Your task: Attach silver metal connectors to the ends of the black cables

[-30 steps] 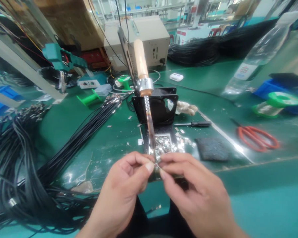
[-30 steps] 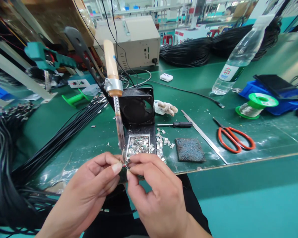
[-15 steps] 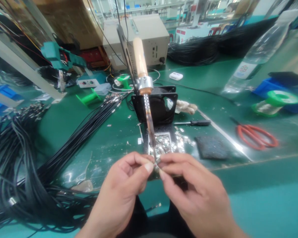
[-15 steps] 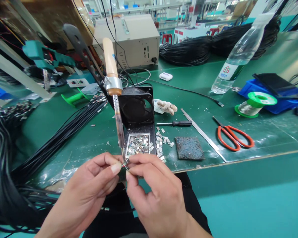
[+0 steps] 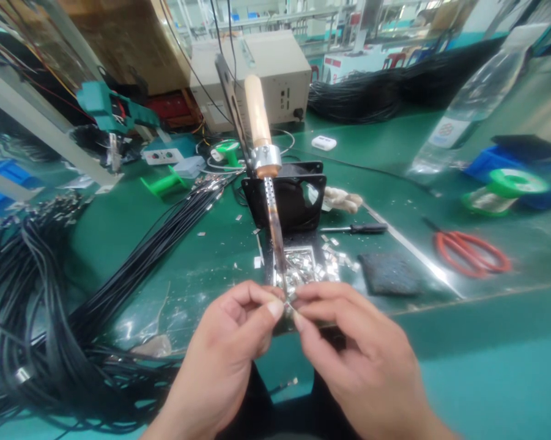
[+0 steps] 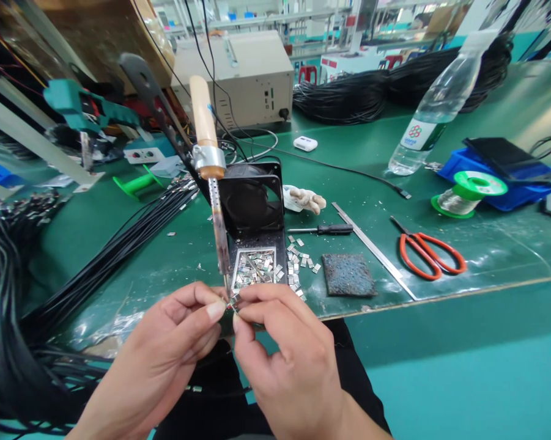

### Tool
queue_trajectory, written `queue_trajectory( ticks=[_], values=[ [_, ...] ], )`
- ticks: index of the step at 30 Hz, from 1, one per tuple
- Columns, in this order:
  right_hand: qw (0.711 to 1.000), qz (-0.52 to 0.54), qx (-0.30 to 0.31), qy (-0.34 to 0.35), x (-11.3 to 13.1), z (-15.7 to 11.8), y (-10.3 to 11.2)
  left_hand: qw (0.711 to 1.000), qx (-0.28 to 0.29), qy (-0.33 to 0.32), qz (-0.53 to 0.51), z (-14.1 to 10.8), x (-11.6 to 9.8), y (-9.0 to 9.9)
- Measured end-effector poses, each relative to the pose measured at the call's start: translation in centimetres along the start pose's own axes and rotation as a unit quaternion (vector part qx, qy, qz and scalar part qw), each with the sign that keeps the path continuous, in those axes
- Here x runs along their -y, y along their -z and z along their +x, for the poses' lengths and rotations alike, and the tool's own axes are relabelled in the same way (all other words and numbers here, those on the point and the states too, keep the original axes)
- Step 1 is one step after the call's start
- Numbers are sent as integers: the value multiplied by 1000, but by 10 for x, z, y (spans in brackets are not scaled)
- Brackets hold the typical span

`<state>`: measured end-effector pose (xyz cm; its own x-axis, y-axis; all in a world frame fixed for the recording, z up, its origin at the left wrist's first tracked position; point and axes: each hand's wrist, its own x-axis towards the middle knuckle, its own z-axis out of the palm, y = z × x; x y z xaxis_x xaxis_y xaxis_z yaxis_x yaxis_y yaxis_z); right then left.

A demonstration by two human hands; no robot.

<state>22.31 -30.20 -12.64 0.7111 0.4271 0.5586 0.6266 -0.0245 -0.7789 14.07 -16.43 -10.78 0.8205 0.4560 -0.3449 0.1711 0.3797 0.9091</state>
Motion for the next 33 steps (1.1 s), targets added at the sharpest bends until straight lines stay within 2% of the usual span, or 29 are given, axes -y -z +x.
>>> queue_trajectory(
  ticks=[33],
  values=[
    [1000, 2, 5, -6, 0, -2, -2, 1000, 0, 2, -9, -3, -1, 1]
  ],
)
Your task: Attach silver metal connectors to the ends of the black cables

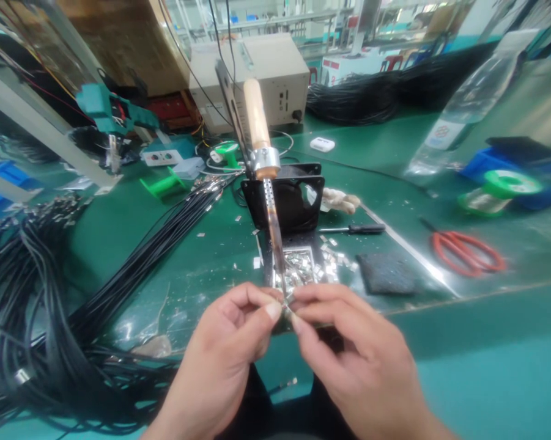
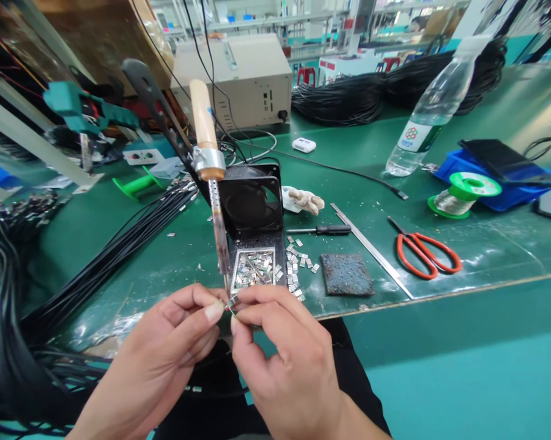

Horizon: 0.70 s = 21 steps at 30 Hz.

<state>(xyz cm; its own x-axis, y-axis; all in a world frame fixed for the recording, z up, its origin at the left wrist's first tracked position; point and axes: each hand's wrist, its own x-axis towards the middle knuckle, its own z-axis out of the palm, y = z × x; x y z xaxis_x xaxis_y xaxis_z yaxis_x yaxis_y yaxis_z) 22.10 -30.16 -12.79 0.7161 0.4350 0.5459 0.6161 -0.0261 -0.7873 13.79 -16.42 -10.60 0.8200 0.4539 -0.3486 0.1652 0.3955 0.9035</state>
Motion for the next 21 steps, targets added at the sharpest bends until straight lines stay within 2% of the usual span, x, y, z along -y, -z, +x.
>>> queue_trajectory(
  ticks=[8, 11, 15, 18, 21],
  values=[
    [1000, -4, 11, -8, 4, -10, 4, 1000, 11, 9, 12, -7, 5, 2],
    [999, -5, 12, -35, 4, -17, 9, 999, 27, 18, 22, -14, 8, 6],
    [985, 31, 52, -159, 10, -20, 17, 998, 52, 23, 32, -22, 11, 11],
    [947, 101, 114, -282, 15, -20, 20, 997, 56, 15, 51, -28, 14, 13],
    [911, 163, 156, -346, 17, -22, 21, 995, 68, 0, 75, -33, 16, 15]
  ],
)
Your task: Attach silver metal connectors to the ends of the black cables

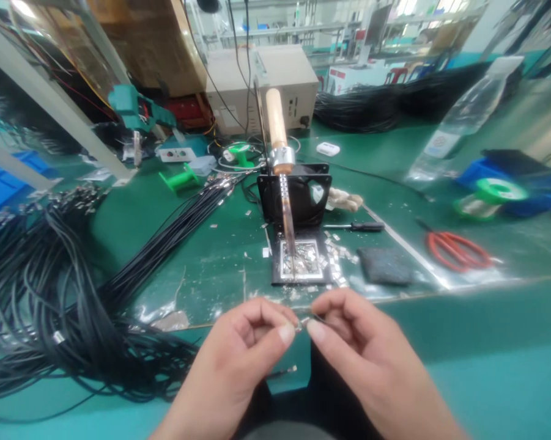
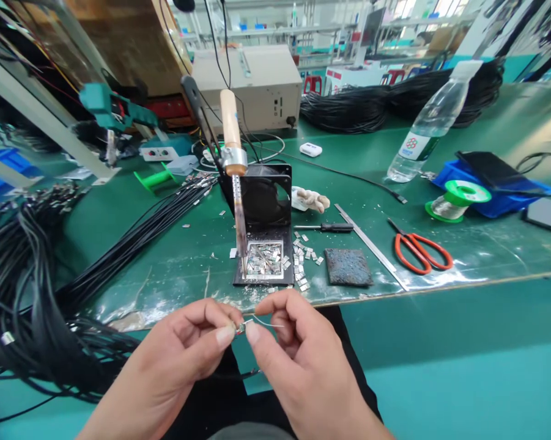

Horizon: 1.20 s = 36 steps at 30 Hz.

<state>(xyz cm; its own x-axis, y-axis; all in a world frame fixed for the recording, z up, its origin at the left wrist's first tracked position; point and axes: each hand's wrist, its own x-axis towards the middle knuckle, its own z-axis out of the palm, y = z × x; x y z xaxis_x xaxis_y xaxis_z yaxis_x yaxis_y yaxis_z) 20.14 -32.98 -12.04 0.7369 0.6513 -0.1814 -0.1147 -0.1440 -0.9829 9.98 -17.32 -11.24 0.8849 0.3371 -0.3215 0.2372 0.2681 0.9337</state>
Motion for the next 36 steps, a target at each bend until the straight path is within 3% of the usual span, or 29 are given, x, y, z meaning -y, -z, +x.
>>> queue_trajectory(
  ticks=[8, 16, 31, 36],
  values=[
    [998, -7, 50, -43, -1, -3, 3, 999, 23, -23, 41, -4, -1, -2],
    [997, -16, 75, -28, -6, 0, 9, 995, 18, -29, 94, -8, -5, -5],
    [1000, -4, 29, -11, -9, 3, 8, 994, 23, -31, 107, -12, 2, -4],
    [998, 30, 41, -38, -9, -4, 13, 994, 26, -21, 100, -12, 2, -1]
  ],
)
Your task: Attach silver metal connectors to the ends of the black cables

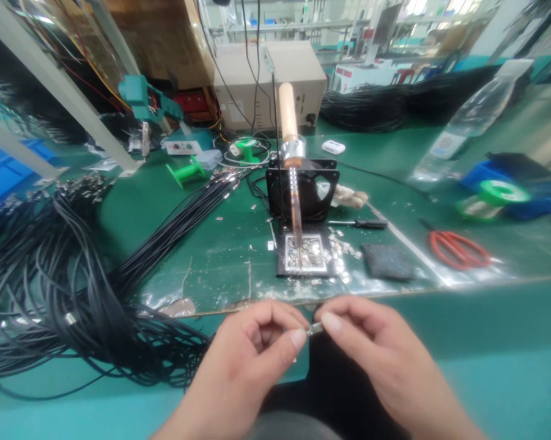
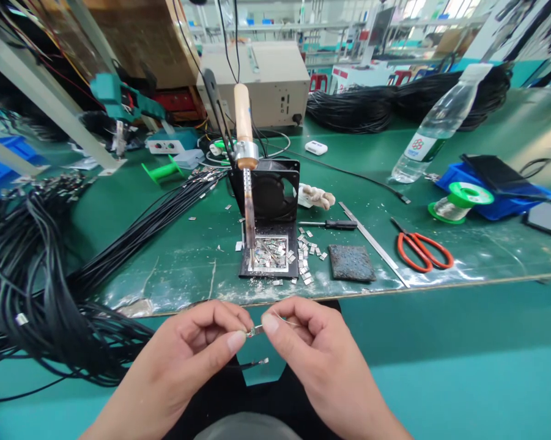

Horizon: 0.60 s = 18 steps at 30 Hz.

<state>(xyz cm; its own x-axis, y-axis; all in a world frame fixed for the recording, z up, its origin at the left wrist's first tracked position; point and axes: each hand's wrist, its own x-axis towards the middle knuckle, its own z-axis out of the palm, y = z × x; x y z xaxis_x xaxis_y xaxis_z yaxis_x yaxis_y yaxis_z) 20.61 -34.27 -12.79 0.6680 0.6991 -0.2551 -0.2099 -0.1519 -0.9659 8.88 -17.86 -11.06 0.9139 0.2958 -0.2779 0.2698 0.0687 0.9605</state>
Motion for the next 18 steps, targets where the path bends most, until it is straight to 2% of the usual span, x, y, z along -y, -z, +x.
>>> queue_trajectory(
  ticks=[4, 11, 18],
  values=[
    [1000, 29, 6, -1, 1, -2, -3, 1000, 8, -9, -14, 0, -1, 0],
    [1000, -2, -13, -10, 4, 2, -8, 1000, 10, -11, -25, 0, -1, -1],
    [1000, 9, -9, -4, 2, 5, -9, 999, 1, 27, -34, 5, 0, -1]
  ],
)
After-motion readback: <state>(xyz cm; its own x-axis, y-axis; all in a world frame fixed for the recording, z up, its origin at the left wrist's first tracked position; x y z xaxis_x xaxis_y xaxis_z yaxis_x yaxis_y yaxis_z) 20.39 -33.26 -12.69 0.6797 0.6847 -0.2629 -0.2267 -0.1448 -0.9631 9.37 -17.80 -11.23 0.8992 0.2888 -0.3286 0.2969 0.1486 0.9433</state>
